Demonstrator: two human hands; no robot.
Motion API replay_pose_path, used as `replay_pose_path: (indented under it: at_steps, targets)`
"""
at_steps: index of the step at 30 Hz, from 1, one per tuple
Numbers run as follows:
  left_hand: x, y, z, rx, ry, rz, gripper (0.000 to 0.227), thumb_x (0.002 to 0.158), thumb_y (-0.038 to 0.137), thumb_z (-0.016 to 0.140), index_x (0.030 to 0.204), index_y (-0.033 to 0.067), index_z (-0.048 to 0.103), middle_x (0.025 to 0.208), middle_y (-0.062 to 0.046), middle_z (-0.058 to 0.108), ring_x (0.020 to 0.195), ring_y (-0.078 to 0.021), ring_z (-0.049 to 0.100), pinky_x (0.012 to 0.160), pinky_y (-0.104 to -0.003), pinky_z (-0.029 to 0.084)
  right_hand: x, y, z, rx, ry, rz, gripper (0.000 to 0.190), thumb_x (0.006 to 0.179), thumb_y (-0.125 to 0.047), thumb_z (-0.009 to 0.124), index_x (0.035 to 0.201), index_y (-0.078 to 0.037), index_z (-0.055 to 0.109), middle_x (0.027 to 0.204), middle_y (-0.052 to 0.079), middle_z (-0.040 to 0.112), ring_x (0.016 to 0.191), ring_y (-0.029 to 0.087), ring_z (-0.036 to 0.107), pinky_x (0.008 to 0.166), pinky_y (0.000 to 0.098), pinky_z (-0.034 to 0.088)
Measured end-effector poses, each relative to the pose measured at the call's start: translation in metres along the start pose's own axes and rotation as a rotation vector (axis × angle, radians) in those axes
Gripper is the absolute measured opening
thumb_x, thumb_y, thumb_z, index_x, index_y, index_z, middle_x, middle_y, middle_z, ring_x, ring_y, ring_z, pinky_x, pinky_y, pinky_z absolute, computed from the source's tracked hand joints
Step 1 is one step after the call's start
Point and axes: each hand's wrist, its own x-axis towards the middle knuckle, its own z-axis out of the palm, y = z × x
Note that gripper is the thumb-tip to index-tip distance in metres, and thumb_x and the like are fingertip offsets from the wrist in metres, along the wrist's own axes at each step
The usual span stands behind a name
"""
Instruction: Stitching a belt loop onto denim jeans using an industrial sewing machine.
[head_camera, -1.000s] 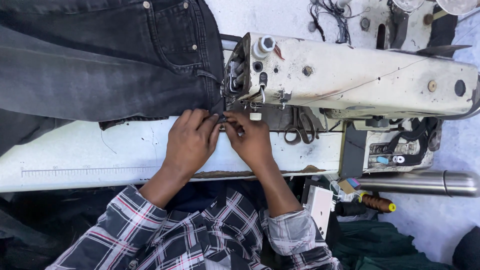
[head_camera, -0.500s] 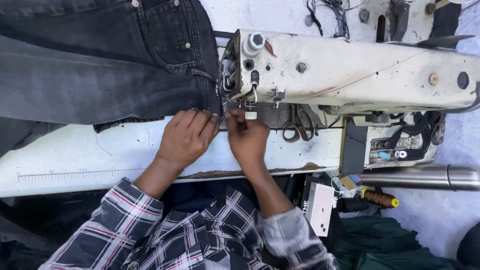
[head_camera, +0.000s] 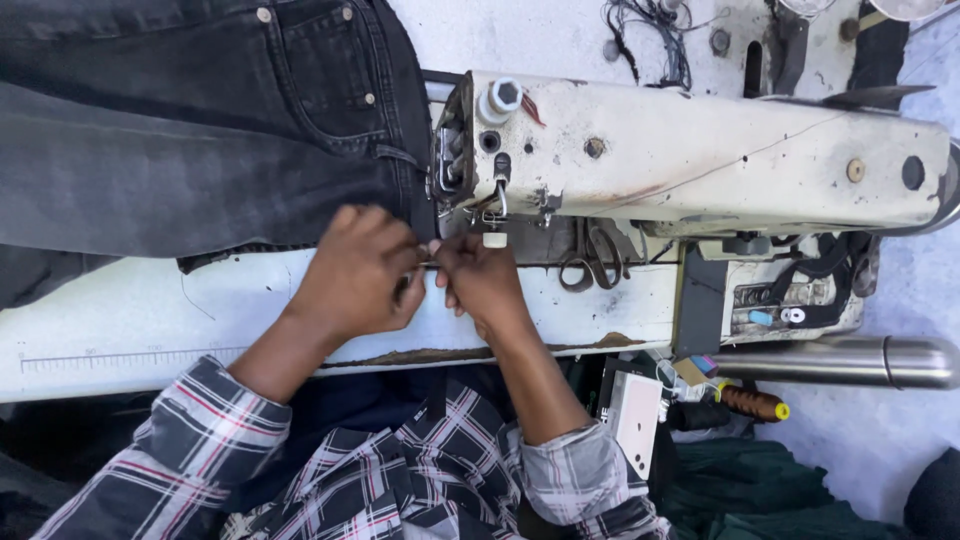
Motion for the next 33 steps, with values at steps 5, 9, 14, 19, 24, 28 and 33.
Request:
replay_pose_path:
  at_steps: [5,9,14,19,24,28,33]
  targets:
    - [0.008,-0.005,-0.006,-0.142,0.123,-0.202,0.025,0.083,0.021,0.071,0.105,0.0102,0.079,0.104,-0.005,0.064,0.101,-0.0265,0.057,0.089,-0.042,0.041,-0.015,-0.017,0.009,-0.161,0.035,-0.073,0.021,0.095,-0.02,0.07,0.091,0.0,0.067,0.061,0.004,0.065,0.041,0.01,0.056,0.037,0.0282,0.044]
    - [0.006,-0.007,-0.005,-0.002,0.044,-0.127,0.023,0.087,0.024,0.071,0.106,0.0152,0.079,0.107,-0.002,0.064,0.104,-0.0247,0.056,0.092,-0.042,0.041,-0.004,0.001,-0.003,-0.824,0.214,-0.435,0.038,0.094,-0.029,0.081,0.071,0.001,0.074,0.052,0.013,0.065,0.044,0.017,0.06,0.05,0.0321,0.048]
    - [0.008,-0.008,-0.008,0.012,0.025,-0.117,0.024,0.089,0.029,0.072,0.107,0.0158,0.079,0.106,-0.001,0.064,0.104,-0.0242,0.057,0.093,-0.042,0.041,-0.026,0.0,-0.015,-0.73,0.335,-0.571,0.025,0.092,-0.024,0.081,0.081,-0.002,0.074,0.059,0.013,0.066,0.047,0.025,0.063,0.049,0.0384,0.048]
    - [0.005,-0.009,-0.004,0.009,0.033,-0.123,0.026,0.09,0.032,0.072,0.11,0.0167,0.08,0.11,-0.001,0.066,0.107,-0.0241,0.057,0.094,-0.042,0.041,-0.033,0.007,-0.017,-0.488,0.359,-0.806,0.011,0.096,-0.013,0.074,0.106,-0.008,0.074,0.093,0.01,0.072,0.072,0.022,0.074,0.056,0.0325,0.058]
    - [0.003,-0.009,-0.002,0.04,0.061,-0.124,0.03,0.09,0.032,0.072,0.113,0.0151,0.08,0.113,-0.002,0.067,0.109,-0.0249,0.057,0.097,-0.041,0.042,-0.027,0.008,-0.014,-0.82,0.274,-1.134,0.029,0.086,-0.013,0.084,0.114,-0.021,0.079,0.105,0.003,0.068,0.086,0.023,0.065,0.073,0.036,0.057]
    - [-0.003,-0.007,-0.001,0.011,0.062,-0.15,0.029,0.092,0.031,0.073,0.115,0.0155,0.08,0.116,-0.002,0.068,0.112,-0.0246,0.058,0.097,-0.041,0.041,-0.03,0.011,-0.012,-0.943,0.27,-1.131,0.032,0.087,-0.008,0.08,0.118,-0.018,0.078,0.11,0.003,0.068,0.09,0.025,0.065,0.078,0.0385,0.056]
    - [0.001,-0.008,0.001,-0.003,0.098,-0.223,0.026,0.088,0.033,0.075,0.107,0.0166,0.081,0.118,-0.001,0.069,0.124,-0.0239,0.058,0.12,-0.059,0.026,-0.034,0.006,-0.008,-0.973,0.201,-1.105,0.035,0.088,-0.002,0.074,0.122,-0.008,0.074,0.127,0.006,0.069,0.107,0.027,0.063,0.091,0.0382,0.056]
